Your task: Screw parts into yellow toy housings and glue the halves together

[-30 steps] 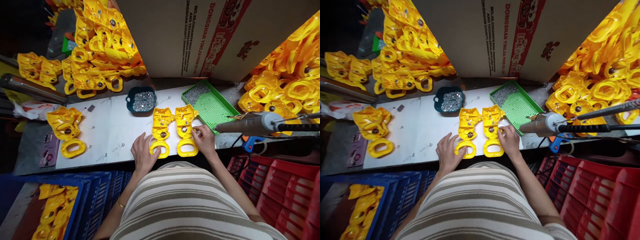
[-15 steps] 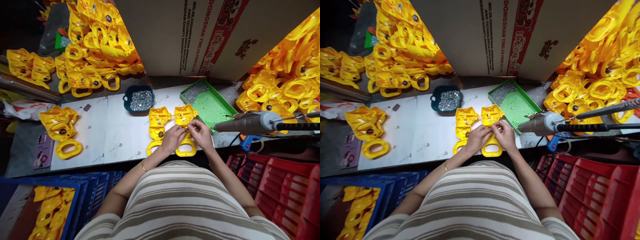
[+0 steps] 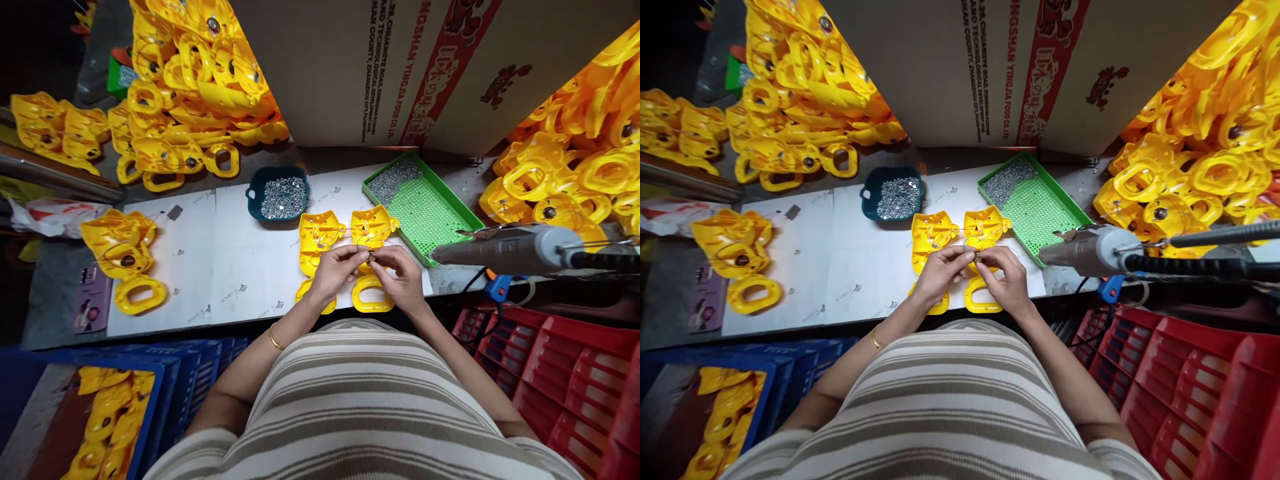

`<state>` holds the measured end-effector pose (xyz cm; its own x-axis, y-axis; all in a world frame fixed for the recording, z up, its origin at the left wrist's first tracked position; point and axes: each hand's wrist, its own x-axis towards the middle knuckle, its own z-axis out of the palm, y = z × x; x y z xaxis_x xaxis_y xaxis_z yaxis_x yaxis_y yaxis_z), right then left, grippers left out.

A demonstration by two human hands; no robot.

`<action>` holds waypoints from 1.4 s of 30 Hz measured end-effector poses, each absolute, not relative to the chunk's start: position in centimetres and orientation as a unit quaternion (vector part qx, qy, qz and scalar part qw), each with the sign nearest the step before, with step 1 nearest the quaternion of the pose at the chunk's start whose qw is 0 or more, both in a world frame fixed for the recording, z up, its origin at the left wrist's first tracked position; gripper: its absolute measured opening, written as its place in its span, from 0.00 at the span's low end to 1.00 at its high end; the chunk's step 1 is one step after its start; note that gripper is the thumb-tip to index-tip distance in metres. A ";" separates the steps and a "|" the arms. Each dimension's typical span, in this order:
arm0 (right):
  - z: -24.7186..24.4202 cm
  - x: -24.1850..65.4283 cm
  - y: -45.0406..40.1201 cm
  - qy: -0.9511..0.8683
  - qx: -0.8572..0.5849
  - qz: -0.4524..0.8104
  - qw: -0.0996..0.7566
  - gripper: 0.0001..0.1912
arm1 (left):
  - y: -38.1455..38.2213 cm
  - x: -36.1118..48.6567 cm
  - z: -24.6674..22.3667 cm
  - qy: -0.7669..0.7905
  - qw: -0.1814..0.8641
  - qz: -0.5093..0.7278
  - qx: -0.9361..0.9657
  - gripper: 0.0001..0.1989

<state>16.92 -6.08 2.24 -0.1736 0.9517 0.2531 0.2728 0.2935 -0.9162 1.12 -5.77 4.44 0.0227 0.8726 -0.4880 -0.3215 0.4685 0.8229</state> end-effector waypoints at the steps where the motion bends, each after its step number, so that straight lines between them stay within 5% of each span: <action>1: 2.2 16.9 -6.1 -0.643 -0.462 0.411 0.452 0.07 | -6.0 1.2 4.2 0.549 0.640 0.458 0.281 0.17; 4: 2.1 17.0 -6.0 -0.627 -0.464 0.451 0.435 0.09 | -6.4 1.4 3.5 0.571 0.593 0.469 0.321 0.15; 14: 1.9 18.3 -5.7 -0.750 -0.470 0.287 0.366 0.11 | -7.0 1.0 2.4 0.589 0.575 0.447 0.349 0.19; 22: 1.2 18.0 -5.5 -0.774 -0.538 0.212 0.258 0.12 | -7.8 -0.1 1.8 0.628 0.283 0.304 0.658 0.21; 42: 0.7 17.4 -4.8 -0.811 -0.538 0.134 0.187 0.11 | -7.3 1.5 0.8 0.629 0.347 0.254 0.647 0.34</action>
